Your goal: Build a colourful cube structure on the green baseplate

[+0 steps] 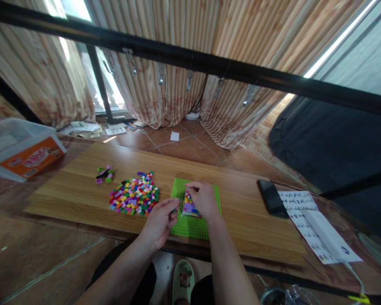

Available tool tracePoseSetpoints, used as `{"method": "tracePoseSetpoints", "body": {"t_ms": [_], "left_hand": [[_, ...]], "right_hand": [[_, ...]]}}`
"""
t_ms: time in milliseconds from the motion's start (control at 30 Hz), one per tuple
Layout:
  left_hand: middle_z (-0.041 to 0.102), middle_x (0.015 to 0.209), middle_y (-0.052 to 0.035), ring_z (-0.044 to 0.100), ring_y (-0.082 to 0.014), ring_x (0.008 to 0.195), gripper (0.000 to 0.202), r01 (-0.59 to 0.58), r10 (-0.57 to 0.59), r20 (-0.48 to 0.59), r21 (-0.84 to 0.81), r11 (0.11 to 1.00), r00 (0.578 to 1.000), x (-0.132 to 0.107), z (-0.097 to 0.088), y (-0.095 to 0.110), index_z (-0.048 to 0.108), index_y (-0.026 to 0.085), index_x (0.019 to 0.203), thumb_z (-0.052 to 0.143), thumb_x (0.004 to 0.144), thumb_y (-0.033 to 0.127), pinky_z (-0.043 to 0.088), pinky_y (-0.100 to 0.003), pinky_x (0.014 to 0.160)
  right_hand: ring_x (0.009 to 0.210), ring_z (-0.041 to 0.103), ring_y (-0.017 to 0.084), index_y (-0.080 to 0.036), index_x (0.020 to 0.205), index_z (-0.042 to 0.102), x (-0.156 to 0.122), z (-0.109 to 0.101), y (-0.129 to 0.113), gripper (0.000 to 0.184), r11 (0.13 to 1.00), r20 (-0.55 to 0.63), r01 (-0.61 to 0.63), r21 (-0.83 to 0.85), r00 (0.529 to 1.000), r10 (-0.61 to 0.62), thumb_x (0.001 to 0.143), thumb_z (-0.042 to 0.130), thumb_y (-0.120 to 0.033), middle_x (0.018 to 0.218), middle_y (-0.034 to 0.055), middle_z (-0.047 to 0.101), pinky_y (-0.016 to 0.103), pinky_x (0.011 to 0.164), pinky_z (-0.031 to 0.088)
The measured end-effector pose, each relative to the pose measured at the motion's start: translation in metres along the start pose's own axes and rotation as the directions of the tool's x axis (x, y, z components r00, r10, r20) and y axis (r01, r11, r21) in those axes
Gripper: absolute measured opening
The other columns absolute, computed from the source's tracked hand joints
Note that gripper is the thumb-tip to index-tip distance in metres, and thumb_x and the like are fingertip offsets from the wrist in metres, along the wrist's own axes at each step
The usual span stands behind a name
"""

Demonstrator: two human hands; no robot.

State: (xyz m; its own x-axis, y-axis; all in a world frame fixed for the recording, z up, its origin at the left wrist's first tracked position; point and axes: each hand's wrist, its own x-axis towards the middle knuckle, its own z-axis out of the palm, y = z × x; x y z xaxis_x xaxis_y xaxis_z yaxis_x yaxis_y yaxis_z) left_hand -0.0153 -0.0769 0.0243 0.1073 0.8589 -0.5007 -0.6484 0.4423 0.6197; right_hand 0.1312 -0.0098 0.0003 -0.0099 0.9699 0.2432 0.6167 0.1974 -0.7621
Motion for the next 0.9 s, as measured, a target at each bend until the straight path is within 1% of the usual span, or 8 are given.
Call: {"method": "tracePoseSetpoints", "body": {"t_ms": [133,233,300,367,467,600,700,900], "left_hand": [[0.051,0.06,0.0042,0.038,-0.0018,0.046,0.027,-0.007,0.007,-0.009,-0.002,1.0,1.0,0.0,-0.001,0.0,0.059,0.013,0.066,0.08,0.058,0.027,0.025,-0.016,0.044],[0.052,0.061,0.0036,0.038,-0.002,0.046,0.026,-0.012,0.012,-0.009,-0.011,1.0,1.0,0.001,0.0,0.001,0.06,0.013,0.067,0.08,0.059,0.027,0.025,-0.016,0.044],[0.052,0.061,0.0033,0.038,-0.0021,0.046,0.026,-0.017,0.017,0.001,-0.016,1.0,1.0,0.002,0.001,0.001,0.059,0.013,0.066,0.08,0.059,0.026,0.025,-0.016,0.044],[0.052,0.061,0.0033,0.038,-0.002,0.046,0.026,-0.021,0.021,0.01,-0.024,0.999,1.0,0.003,0.002,0.001,0.059,0.013,0.065,0.081,0.059,0.027,0.025,-0.016,0.044],[0.053,0.061,0.0033,0.038,-0.0021,0.047,0.028,-0.022,0.023,0.022,-0.043,0.999,0.999,0.003,0.002,0.002,0.061,0.012,0.068,0.082,0.058,0.027,0.025,-0.016,0.045],[0.053,0.061,0.0031,0.039,-0.0024,0.048,0.028,-0.03,0.034,0.052,-0.072,0.997,0.998,0.002,0.002,0.003,0.062,0.012,0.069,0.083,0.057,0.026,0.025,-0.016,0.045],[0.053,0.062,0.0029,0.039,-0.0025,0.049,0.028,-0.034,0.041,0.088,-0.085,0.996,0.995,0.001,0.001,0.004,0.062,0.012,0.07,0.082,0.059,0.026,0.026,-0.015,0.045],[0.05,0.061,0.0042,0.036,-0.0018,0.049,0.031,-0.032,0.043,0.113,-0.1,0.994,0.993,0.0,0.001,0.004,0.063,0.011,0.07,0.085,0.057,0.028,0.025,-0.015,0.045]], "right_hand": [[0.09,0.071,0.019,-0.027,0.093,0.077,-0.001,-0.005,0.002,0.02,0.999,0.002,-0.017,0.035,1.0,0.017,0.078,0.064,-0.027,0.097,0.0024,0.077,0.033,0.082,0.055],[0.094,0.07,0.021,-0.026,0.098,0.076,-0.001,-0.015,-0.001,0.023,0.995,-0.071,-0.028,0.094,0.997,0.034,0.079,0.064,-0.031,0.103,0.004,0.076,0.035,0.085,0.054],[0.092,0.07,0.021,-0.024,0.094,0.077,-0.003,-0.021,-0.006,0.021,0.984,-0.148,-0.015,0.18,0.988,0.042,0.078,0.065,-0.033,0.099,0.0048,0.077,0.036,0.084,0.054],[0.086,0.07,0.021,-0.023,0.089,0.077,-0.006,-0.024,-0.012,0.018,0.962,-0.161,0.003,0.273,0.986,0.043,0.077,0.067,-0.033,0.092,0.0044,0.077,0.036,0.08,0.056],[0.077,0.07,0.019,-0.023,0.087,0.077,-0.014,-0.024,-0.02,0.017,0.935,-0.026,-0.012,0.355,0.999,0.023,0.077,0.068,-0.034,0.086,0.0041,0.077,0.033,0.072,0.056],[0.079,0.068,0.017,-0.023,0.091,0.076,-0.023,-0.019,-0.028,0.016,0.939,0.145,0.024,0.342,0.986,-0.078,0.079,0.068,-0.031,0.088,0.0037,0.075,0.03,0.071,0.054],[0.083,0.067,0.016,-0.024,0.09,0.076,-0.025,-0.018,-0.031,0.014,0.937,0.183,0.072,0.341,0.973,-0.142,0.081,0.067,-0.03,0.088,0.003,0.072,0.029,0.073,0.053],[0.079,0.066,0.015,-0.023,0.09,0.074,-0.026,-0.017,-0.035,0.014,0.93,0.218,0.059,0.364,0.965,-0.147,0.083,0.064,-0.03,0.085,0.0016,0.069,0.028,0.071,0.052]]}}
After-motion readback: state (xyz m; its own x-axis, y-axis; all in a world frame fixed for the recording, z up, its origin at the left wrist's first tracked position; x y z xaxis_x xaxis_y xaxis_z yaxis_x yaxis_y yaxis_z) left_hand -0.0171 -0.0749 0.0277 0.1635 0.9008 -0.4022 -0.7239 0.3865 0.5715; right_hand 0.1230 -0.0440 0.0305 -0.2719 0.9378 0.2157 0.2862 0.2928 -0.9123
